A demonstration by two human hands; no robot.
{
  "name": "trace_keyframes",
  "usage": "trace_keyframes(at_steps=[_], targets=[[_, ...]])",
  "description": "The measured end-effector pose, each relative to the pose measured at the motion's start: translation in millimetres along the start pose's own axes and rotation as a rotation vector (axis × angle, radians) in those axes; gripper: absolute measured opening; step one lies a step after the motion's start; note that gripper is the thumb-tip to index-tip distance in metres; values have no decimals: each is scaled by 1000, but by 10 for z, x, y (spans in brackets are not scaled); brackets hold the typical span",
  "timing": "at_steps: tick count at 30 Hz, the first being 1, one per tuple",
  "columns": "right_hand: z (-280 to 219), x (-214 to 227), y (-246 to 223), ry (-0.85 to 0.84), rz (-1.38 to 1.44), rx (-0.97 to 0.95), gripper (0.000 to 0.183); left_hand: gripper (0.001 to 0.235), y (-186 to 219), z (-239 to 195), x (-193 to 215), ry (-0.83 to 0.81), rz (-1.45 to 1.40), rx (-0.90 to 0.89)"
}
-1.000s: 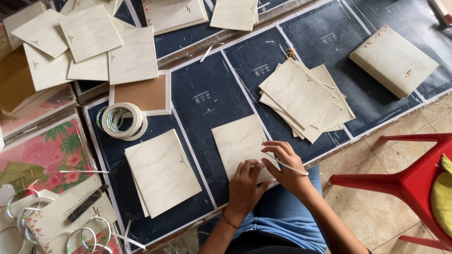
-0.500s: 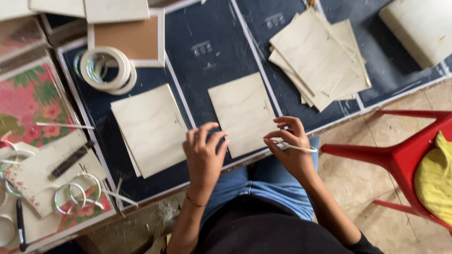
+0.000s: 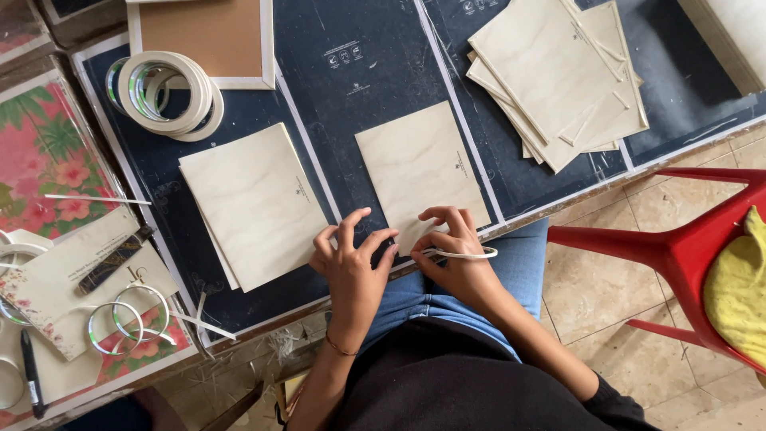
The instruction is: Applying strips of double-sided adhesive tape to paper cards for assembly in a print shop.
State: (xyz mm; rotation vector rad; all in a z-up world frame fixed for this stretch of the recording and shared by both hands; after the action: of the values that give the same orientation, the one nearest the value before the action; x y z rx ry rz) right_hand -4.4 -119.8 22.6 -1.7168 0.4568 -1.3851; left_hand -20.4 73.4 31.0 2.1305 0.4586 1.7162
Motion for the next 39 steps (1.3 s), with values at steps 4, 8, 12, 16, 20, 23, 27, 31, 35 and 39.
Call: trace_keyframes(at_steps=[4, 8, 12, 16, 20, 23, 27, 31, 35, 39], targets=[[16, -39, 5, 5, -26, -16, 12, 15, 16, -3, -3, -11, -8, 30], [3, -75, 43, 66, -106, 64, 13, 29, 30, -7, 10, -38, -24, 64], [-67, -14, -58, 267, -233, 98, 19, 31, 88, 37, 70, -53, -21, 76], [-133, 448, 96, 321, -178, 73, 15, 34, 49, 22, 23, -76, -8, 62], [-203, 822, 369, 263, -107, -116, 16, 34, 27, 16, -21, -64, 17, 60], [-226, 854, 464, 230, -105, -216, 16, 33, 69, 11, 20, 13, 44, 34], [-229, 797, 517, 209, -104, -269, 15, 34, 101, 2, 61, 85, 81, 9], [-220, 728, 545, 214, -194, -242, 20, 34, 120, -2, 52, 94, 93, -1], [-223, 569, 660, 232, -318, -136, 19, 34, 61, 66, -85, 165, 148, 2], [-240, 313, 568, 189, -345, -15, 16, 50, 140, 208, -216, 227, 83, 20]])
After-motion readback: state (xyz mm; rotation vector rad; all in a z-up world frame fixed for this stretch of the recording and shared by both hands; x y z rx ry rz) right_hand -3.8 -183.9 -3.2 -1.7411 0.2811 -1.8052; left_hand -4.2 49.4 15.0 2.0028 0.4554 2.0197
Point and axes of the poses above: each hand's wrist, its own z-axis towards the middle knuckle, its own x-axis out of the back of the hand, y = z × x, the point moved 2 cm from there along z, towards the middle knuckle, and after that the axes turned 10 degrees about -y, right-handed, at the moved point
